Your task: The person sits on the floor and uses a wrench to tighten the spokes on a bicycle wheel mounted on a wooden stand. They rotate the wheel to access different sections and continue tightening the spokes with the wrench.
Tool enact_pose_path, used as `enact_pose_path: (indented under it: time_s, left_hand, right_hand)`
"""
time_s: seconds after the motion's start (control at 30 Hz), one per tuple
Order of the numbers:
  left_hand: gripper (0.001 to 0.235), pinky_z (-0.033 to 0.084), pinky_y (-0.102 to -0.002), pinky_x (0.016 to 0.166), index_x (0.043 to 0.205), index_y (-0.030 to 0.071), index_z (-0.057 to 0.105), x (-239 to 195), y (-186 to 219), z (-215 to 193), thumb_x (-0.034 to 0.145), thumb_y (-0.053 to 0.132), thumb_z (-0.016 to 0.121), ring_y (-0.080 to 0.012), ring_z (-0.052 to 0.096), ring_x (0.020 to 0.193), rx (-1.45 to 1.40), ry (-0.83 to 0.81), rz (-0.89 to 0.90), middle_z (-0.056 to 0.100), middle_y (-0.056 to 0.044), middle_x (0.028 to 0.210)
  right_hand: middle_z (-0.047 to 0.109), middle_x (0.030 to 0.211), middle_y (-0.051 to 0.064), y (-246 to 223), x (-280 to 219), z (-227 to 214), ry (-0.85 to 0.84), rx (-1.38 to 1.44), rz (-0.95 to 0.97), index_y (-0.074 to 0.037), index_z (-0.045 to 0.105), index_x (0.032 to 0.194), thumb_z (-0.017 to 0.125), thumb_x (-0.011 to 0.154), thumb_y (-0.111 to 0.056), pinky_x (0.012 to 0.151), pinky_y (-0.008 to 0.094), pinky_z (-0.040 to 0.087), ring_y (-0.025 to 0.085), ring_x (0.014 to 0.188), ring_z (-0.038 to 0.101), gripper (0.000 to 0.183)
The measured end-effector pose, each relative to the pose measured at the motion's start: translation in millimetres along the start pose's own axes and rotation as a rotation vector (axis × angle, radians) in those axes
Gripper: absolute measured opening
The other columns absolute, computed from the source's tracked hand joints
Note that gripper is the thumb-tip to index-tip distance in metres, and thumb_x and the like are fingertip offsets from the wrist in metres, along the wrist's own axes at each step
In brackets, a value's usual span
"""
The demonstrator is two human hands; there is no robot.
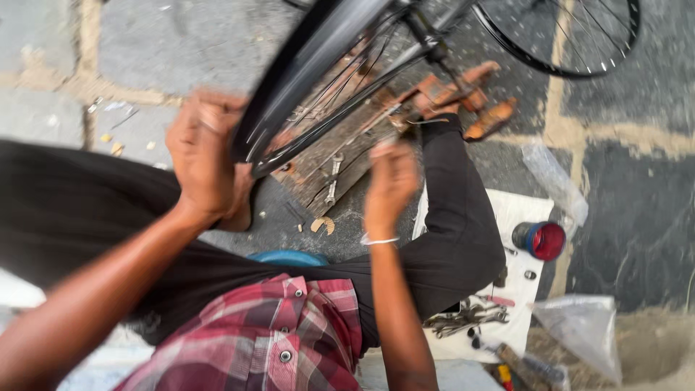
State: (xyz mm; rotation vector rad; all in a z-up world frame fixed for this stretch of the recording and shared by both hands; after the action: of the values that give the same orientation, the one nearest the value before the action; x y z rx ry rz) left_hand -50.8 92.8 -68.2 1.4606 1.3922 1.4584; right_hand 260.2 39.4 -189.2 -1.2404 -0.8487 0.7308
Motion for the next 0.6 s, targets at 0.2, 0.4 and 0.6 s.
enact_pose_path:
  time_s: [0.2,0.4,0.6]
  left_hand:
    - [0.024,0.052,-0.036,0.08,0.106,0.015,0.062,-65.8,-174.5,-4.6,0.105,0.037,0.052,-0.0155,0.066,0.082,-0.579,0.145,-0.894,0.069,-0.001,0.09]
    - [0.024,0.048,-0.031,0.075,0.098,0.011,0.066,-53.9,-129.3,-11.1,0.108,0.03,0.057,-0.0133,0.06,0.077,-0.403,-0.018,-0.717,0.065,-0.001,0.083]
    - [0.031,0.045,-0.026,0.057,0.087,0.01,0.068,-110.6,-186.0,25.8,0.097,0.039,0.064,-0.0096,0.059,0.063,-0.249,-0.032,-1.035,0.065,0.001,0.071]
  right_hand:
    - [0.067,0.115,0.014,91.3,-40.1,32.2,-0.382,-0.652,-0.225,-0.003,0.068,0.112,0.072,0.097,-0.018,0.097,0.042,0.05,0.032,0.111,0.063,0.021]
    - [0.063,0.122,0.013,118.9,-27.7,62.7,-0.447,-0.922,-0.44,-0.006,0.07,0.113,0.07,0.096,-0.022,0.112,0.055,0.037,0.036,0.131,0.053,0.022]
    - [0.066,0.122,0.012,134.5,-25.6,63.2,-0.37,-0.823,-0.449,-0.006,0.072,0.112,0.07,0.095,-0.018,0.114,0.056,0.035,0.033,0.135,0.051,0.02]
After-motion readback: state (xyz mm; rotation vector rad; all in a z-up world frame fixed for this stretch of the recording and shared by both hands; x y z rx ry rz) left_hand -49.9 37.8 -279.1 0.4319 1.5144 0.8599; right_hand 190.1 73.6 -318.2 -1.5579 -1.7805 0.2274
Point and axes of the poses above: each hand's wrist, its own x-axis towards the middle knuckle, its own z-axis out of the palm, y = z × x, the point moved 10 cm from there along x, towards the middle knuckle
